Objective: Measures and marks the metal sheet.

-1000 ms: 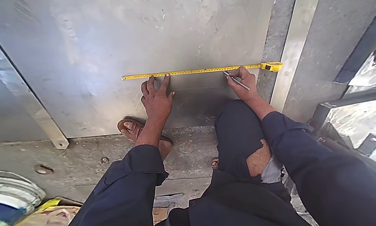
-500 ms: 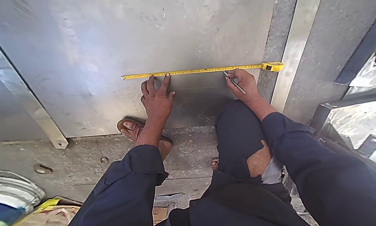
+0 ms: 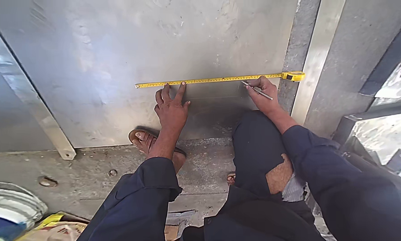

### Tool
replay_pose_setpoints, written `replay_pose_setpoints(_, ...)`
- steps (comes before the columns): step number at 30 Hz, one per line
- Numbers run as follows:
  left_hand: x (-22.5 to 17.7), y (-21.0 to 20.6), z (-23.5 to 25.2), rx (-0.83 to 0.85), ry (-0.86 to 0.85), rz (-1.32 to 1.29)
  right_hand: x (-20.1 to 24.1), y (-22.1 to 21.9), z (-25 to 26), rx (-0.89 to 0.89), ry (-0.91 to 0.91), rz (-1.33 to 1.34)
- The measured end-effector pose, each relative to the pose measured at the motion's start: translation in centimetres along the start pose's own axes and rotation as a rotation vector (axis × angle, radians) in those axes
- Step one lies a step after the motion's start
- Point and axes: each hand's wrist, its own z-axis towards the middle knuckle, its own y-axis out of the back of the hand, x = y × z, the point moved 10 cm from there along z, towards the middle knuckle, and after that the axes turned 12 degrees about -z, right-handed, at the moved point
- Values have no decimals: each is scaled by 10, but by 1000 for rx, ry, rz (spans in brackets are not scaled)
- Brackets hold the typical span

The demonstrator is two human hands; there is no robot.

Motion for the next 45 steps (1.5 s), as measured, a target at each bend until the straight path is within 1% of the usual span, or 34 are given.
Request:
replay_pose_setpoints(4,1,-1,-2,6,0,5,-2,-1,-2,-10,-15,-13)
replay_pose_setpoints(9,3,-2,-2,14,3,11,-1,-1,-2,-36,24,19)
replay_pose_setpoints(16,2,-2,-2,11,5,18,0,0,-1,-45,25,3)
replay_pose_setpoints(19,2,-2,-2,14,7,13,5,-1,-1,-44,78,-67)
replay_pose_setpoints(21,2,-2,-2,14,7,12,14,-2,1,-40,121,-208)
replay_pose_setpoints(22,2,-2,-1,13,6,10,17,-3,2,6,112,-290)
replay_pose_setpoints(23,2,-1,-2,15,5,6,18,-6,3,117,64,-371)
replay_pose_setpoints(25,1,0,-4,18,10,-7,5,-16,-3,565,-184,-463)
replay_pose_setpoints(26,0,2,-3,16,6,-13,-2,-12,-11,665,-261,-458)
replay_pose_setpoints(27,-3,3,-4,22,-4,-20,-2,6,-19,616,-281,-434)
replay_pose_setpoints(28,-4,2,-5,20,0,-29,2,33,-18,469,-232,-430)
replay_pose_setpoints(29,-3,6,0,1,6,-31,10,61,-7,279,-149,-442)
replay_pose_setpoints(30,-1,9,3,-8,9,-35,15,87,0,126,-88,-505)
replay_pose_setpoints(31,-2,7,-1,6,7,-40,11,106,-3,54,-72,-614)
replay_pose_setpoints(32,-2,4,-9,28,11,-43,-1,116,-8,59,-96,-723)
replay_pose_setpoints(34,-6,6,-3,20,0,-41,-30,118,1,132,-148,-854)
replay_pose_setpoints(36,-7,10,6,-5,-7,-47,-47,110,13,119,-139,-876)
replay_pose_setpoints(37,-4,10,2,-3,-8,-65,-50,106,8,121,-129,-873)
replay_pose_setpoints(38,-1,12,-4,-16,-15,-100,-50,102,1,132,-117,-867)
replay_pose_setpoints(39,-1,21,-3,-70,-34,-162,-46,102,2,129,-90,-855)
replay_pose_setpoints(42,-6,51,-14,-277,-86,-305,-24,104,-3,155,-47,-766)
replay_pose_setpoints(43,-8,56,-17,-297,-74,-369,-17,101,-3,177,-56,-707)
replay_pose_setpoints(44,-8,51,-18,-263,-35,-475,-8,96,-4,188,-55,-635)
replay_pose_setpoints(45,-6,37,-19,-184,31,-647,2,87,-5,204,-53,-566)
